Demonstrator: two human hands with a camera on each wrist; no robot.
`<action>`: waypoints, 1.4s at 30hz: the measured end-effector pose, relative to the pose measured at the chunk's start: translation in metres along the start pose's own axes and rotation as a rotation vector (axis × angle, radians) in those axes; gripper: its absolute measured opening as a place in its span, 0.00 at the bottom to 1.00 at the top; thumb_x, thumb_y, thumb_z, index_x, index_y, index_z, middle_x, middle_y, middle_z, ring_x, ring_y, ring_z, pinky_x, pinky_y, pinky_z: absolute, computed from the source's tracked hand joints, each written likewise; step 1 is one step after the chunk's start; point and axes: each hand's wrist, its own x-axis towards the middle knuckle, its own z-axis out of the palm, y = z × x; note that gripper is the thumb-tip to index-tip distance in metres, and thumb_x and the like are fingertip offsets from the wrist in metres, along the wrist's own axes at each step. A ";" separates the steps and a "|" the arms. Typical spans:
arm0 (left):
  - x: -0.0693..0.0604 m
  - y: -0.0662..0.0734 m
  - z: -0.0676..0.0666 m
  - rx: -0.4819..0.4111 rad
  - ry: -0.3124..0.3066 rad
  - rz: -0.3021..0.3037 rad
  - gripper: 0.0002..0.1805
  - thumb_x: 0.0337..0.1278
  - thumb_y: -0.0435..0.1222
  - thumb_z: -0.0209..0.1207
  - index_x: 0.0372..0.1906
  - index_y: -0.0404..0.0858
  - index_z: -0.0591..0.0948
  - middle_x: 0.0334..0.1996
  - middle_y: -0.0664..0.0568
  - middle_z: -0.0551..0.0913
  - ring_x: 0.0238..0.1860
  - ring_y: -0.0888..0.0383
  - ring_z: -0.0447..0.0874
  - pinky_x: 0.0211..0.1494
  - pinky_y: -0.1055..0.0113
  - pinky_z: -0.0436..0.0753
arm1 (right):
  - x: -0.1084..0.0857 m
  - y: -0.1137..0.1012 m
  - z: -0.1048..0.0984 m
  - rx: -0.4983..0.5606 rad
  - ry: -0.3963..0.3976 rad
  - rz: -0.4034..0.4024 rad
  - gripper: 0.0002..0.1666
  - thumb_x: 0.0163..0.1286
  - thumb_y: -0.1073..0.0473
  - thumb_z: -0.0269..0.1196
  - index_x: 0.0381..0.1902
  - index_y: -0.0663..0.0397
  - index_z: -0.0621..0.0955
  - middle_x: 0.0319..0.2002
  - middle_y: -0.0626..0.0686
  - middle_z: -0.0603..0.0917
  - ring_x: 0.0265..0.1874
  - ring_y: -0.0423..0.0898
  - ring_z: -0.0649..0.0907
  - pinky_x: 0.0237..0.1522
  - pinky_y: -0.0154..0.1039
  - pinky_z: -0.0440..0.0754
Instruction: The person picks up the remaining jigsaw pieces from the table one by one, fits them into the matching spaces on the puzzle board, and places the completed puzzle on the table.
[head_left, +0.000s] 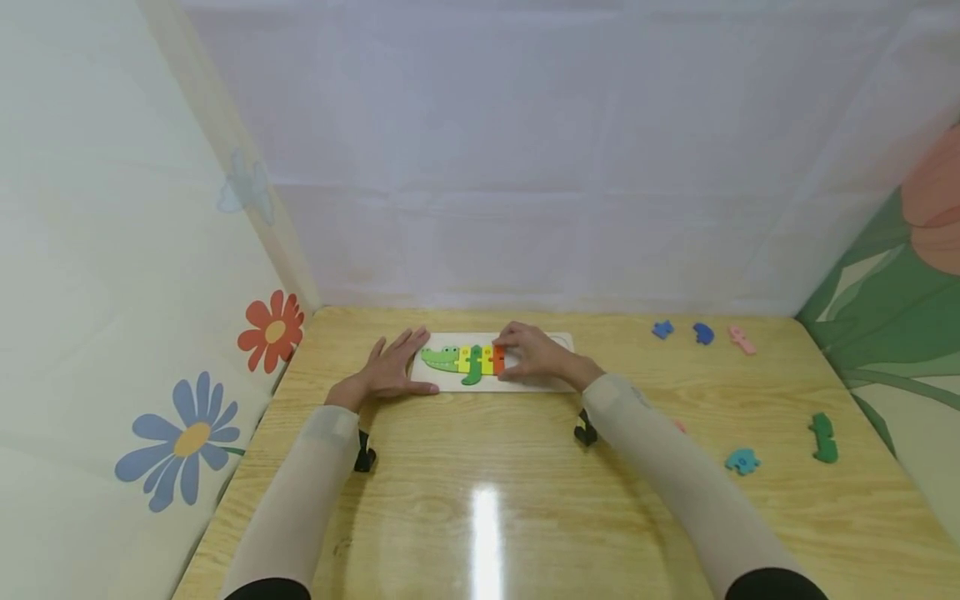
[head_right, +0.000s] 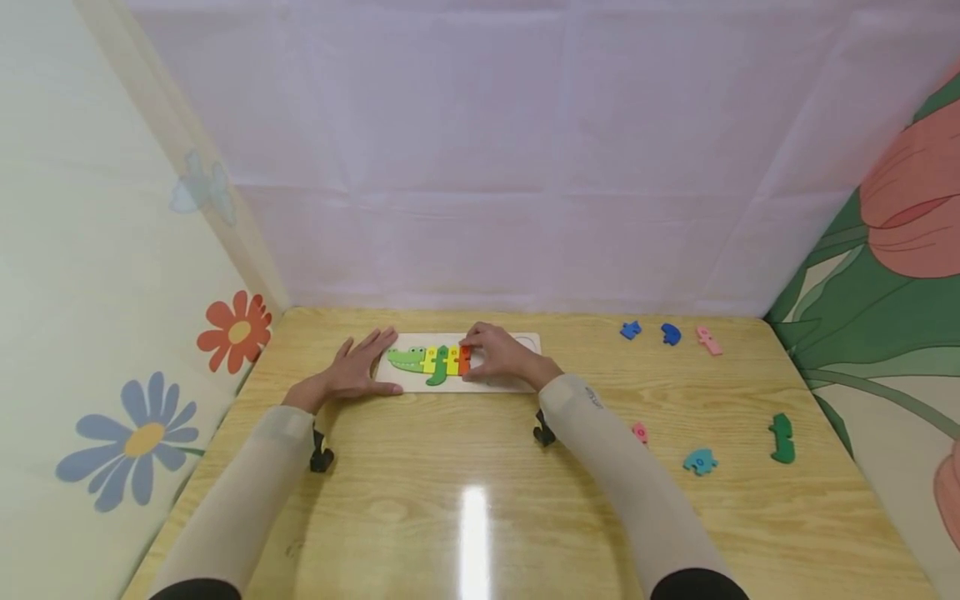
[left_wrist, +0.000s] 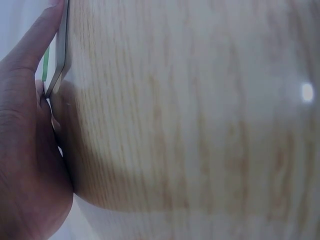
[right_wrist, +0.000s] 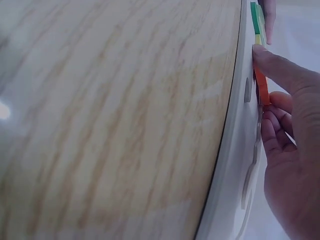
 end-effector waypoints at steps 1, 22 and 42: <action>0.000 -0.001 0.000 0.002 -0.001 0.002 0.71 0.49 0.78 0.63 0.87 0.39 0.50 0.87 0.42 0.46 0.86 0.38 0.39 0.80 0.28 0.33 | 0.000 0.000 0.000 -0.002 -0.001 -0.002 0.40 0.65 0.47 0.78 0.68 0.64 0.81 0.59 0.59 0.80 0.59 0.54 0.80 0.68 0.51 0.77; 0.001 -0.006 0.003 0.008 -0.027 -0.032 0.69 0.52 0.72 0.67 0.88 0.43 0.47 0.88 0.47 0.43 0.87 0.42 0.35 0.82 0.34 0.30 | 0.004 -0.003 0.001 0.014 -0.010 0.020 0.41 0.64 0.50 0.79 0.68 0.66 0.80 0.59 0.60 0.81 0.60 0.55 0.79 0.69 0.51 0.76; -0.003 0.011 -0.006 0.033 -0.038 -0.048 0.66 0.57 0.65 0.69 0.87 0.39 0.48 0.87 0.43 0.44 0.87 0.40 0.38 0.82 0.32 0.32 | 0.002 0.001 0.000 0.018 -0.008 0.040 0.44 0.62 0.47 0.80 0.70 0.63 0.80 0.61 0.59 0.81 0.62 0.55 0.79 0.70 0.51 0.76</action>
